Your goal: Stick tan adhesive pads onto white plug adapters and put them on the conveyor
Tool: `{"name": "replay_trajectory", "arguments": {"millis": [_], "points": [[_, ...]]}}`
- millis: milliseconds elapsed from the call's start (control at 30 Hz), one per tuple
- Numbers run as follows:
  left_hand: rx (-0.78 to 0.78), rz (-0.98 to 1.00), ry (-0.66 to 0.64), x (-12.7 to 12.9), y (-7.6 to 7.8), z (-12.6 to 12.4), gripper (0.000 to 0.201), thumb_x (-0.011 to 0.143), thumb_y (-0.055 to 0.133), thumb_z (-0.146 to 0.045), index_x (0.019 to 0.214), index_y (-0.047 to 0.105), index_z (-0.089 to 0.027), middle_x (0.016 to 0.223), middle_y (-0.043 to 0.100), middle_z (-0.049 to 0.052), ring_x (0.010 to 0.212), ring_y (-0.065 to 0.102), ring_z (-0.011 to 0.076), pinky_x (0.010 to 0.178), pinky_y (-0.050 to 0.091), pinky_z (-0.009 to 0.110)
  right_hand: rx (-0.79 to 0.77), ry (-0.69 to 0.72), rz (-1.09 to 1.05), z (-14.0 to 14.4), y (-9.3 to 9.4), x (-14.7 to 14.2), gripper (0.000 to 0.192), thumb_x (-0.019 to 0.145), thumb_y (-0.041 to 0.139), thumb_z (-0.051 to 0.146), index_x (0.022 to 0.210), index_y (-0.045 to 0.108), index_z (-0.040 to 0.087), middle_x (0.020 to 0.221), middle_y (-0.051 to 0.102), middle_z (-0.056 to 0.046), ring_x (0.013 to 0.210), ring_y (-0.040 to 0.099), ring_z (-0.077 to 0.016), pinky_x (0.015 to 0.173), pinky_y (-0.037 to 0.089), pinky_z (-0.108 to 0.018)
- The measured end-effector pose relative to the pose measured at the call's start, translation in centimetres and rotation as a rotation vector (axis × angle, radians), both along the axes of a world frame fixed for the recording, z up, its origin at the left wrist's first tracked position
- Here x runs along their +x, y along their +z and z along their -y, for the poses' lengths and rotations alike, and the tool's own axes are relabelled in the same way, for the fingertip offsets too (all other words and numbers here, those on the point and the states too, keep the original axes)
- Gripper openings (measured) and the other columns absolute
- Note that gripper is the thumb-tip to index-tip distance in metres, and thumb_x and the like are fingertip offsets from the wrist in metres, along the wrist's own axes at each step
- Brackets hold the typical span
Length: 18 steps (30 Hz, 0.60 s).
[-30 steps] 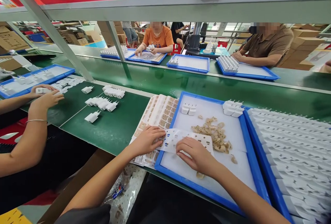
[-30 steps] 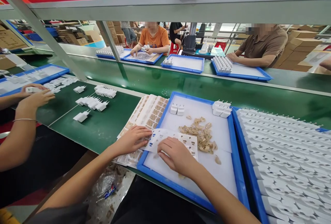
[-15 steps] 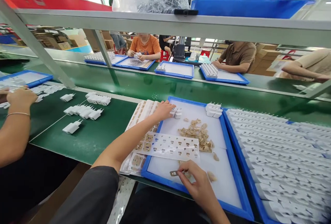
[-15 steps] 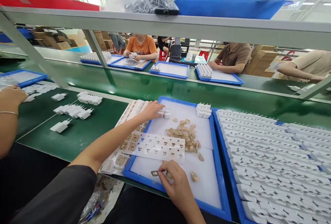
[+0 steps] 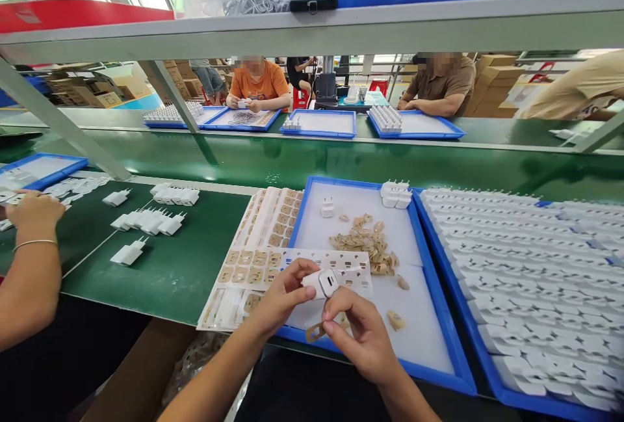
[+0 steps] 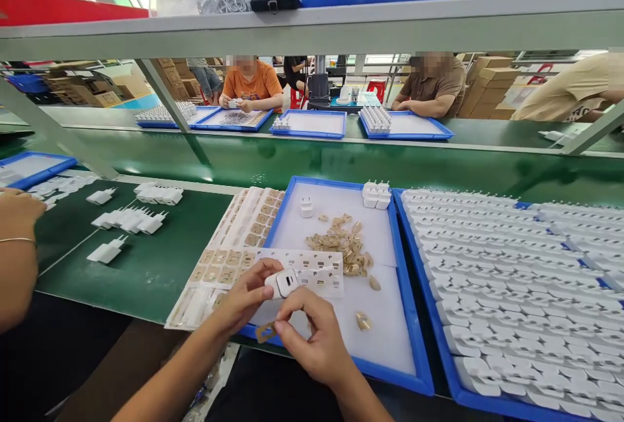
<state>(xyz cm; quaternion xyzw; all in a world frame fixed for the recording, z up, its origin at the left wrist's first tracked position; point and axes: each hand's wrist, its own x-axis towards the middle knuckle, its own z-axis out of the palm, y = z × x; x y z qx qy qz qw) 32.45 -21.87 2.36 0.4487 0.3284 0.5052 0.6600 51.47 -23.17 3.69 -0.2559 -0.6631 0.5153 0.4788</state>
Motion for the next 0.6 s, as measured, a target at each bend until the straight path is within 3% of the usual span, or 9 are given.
{"name": "replay_trajectory", "arguments": {"millis": [67,133,300,467,600], "points": [[0.02,0.005,-0.018,0.6,-1.0,0.5,0.044,0.075,0.081,-0.04,0.109,0.06,-0.021,0.101,0.067,0.004,0.095,0.063,0.0177,0.084,0.047,0.028,-0.025,0.001,-0.051,0.2,-0.1,0.2,0.005,0.091,0.062,0.021,0.087,0.063,0.024,0.082,0.061,-0.001,0.075,0.057,-0.0179,0.07,0.045,-0.029],[0.054,-0.113,-0.022,0.9,-1.5,0.7,0.047,0.075,0.082,-0.035,0.114,0.06,-0.022,0.106,0.067,0.005,0.101,0.063,0.0206,0.086,0.048,0.031,-0.054,0.002,-0.072,0.4,-0.3,0.6,0.005,0.091,0.063,0.021,0.087,0.063,0.024,0.081,0.06,-0.001,0.075,0.056,-0.0178,0.069,0.045,-0.028],[0.187,-0.49,0.176,1.9,-1.2,1.4,0.039,0.078,0.077,-0.024,0.112,0.058,-0.023,0.118,0.064,0.007,0.111,0.061,0.0238,0.085,0.053,0.034,-0.137,-0.023,-0.065,0.8,-0.7,1.2,0.006,0.093,0.063,0.023,0.087,0.063,0.024,0.081,0.059,-0.001,0.076,0.055,-0.0175,0.07,0.045,-0.028],[0.312,-0.464,0.091,2.3,-1.1,1.9,0.042,0.087,0.069,-0.024,0.124,0.05,-0.026,0.132,0.059,0.01,0.122,0.058,0.0253,0.091,0.056,0.037,-0.18,-0.087,-0.088,0.8,-0.9,1.5,0.006,0.093,0.064,0.025,0.087,0.064,0.024,0.081,0.059,-0.001,0.074,0.055,-0.0167,0.067,0.045,-0.026],[0.326,-0.517,0.1,2.0,-1.7,1.7,0.045,0.088,0.07,-0.026,0.13,0.055,-0.028,0.127,0.061,0.009,0.115,0.061,0.0236,0.089,0.058,0.035,-0.196,-0.115,-0.064,0.9,-0.7,2.0,0.006,0.093,0.064,0.024,0.087,0.065,0.024,0.081,0.06,-0.001,0.074,0.056,-0.0165,0.067,0.046,-0.026]]}}
